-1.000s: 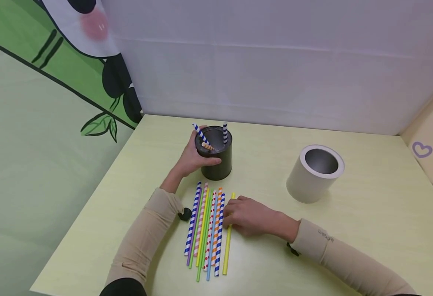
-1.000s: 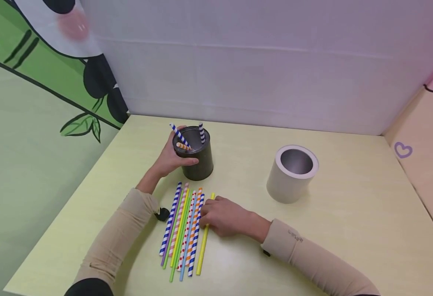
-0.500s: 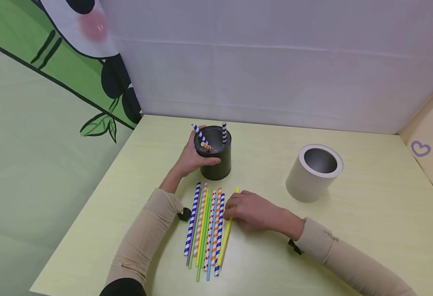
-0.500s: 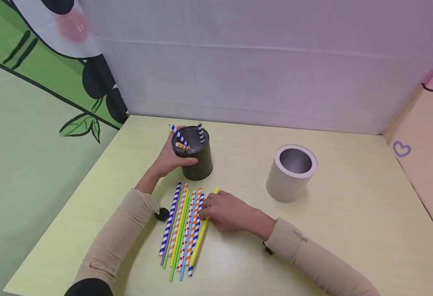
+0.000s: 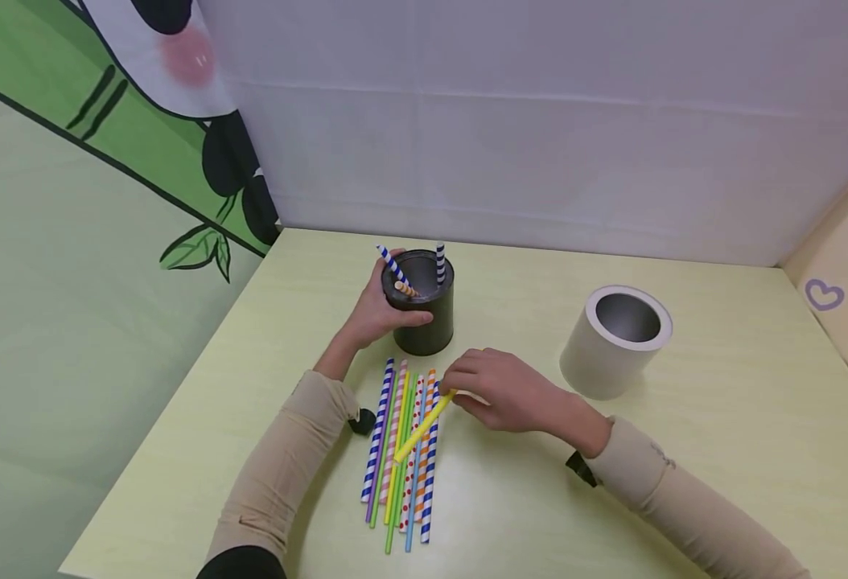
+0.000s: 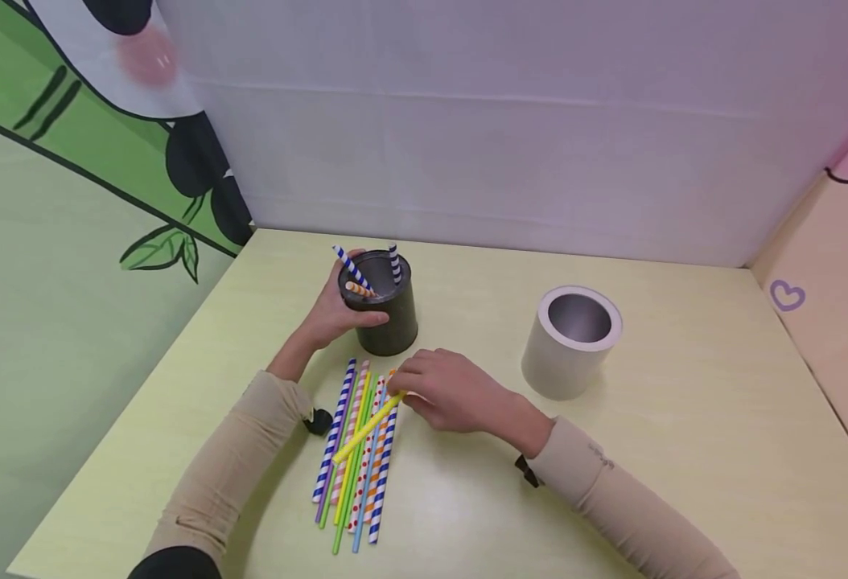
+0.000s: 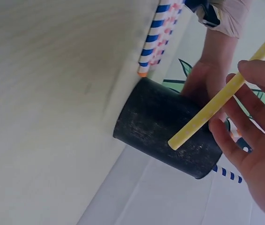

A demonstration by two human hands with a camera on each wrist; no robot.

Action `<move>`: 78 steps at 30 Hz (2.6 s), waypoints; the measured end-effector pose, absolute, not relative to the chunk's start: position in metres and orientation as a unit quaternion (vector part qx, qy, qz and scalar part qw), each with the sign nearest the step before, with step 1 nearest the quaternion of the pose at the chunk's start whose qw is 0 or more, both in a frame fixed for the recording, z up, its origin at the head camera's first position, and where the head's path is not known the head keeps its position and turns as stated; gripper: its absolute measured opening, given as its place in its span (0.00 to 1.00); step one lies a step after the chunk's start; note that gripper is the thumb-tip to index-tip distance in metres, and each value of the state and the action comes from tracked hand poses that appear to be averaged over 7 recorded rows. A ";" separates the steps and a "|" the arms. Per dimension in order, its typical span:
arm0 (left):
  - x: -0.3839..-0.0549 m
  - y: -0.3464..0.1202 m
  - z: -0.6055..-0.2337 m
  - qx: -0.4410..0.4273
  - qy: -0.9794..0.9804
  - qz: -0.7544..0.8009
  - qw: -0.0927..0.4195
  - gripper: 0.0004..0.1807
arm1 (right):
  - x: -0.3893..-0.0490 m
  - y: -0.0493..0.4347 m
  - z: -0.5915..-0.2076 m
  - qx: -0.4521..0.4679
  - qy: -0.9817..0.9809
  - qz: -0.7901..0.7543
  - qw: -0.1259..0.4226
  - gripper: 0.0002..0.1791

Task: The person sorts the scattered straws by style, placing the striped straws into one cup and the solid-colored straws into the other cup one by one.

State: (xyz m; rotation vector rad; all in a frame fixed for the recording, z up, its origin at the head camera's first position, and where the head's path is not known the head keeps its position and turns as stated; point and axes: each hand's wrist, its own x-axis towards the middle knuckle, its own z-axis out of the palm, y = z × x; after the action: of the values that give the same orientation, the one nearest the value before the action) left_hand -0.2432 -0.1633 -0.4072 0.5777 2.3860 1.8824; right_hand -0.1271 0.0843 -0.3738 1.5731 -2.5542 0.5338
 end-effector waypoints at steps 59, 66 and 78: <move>-0.226 -0.161 -0.388 0.180 0.783 0.594 0.039 0.57 | -0.182 0.043 -0.316 0.292 -0.690 0.565 0.346 0.25; -0.219 -0.160 -0.381 0.189 0.779 0.597 0.033 0.56 | -0.184 0.037 -0.319 0.287 -0.701 0.561 0.334 0.24; -0.219 -0.160 -0.380 0.195 0.780 0.594 0.028 0.56 | -0.183 0.035 -0.328 0.275 -0.725 0.553 0.303 0.22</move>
State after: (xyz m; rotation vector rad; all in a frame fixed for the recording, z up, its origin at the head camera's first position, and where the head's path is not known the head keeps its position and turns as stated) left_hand -0.2191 -0.1602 -0.3805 0.6030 2.4077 1.8337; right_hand -0.1830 0.0351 -0.3284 0.7302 -1.9225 1.4664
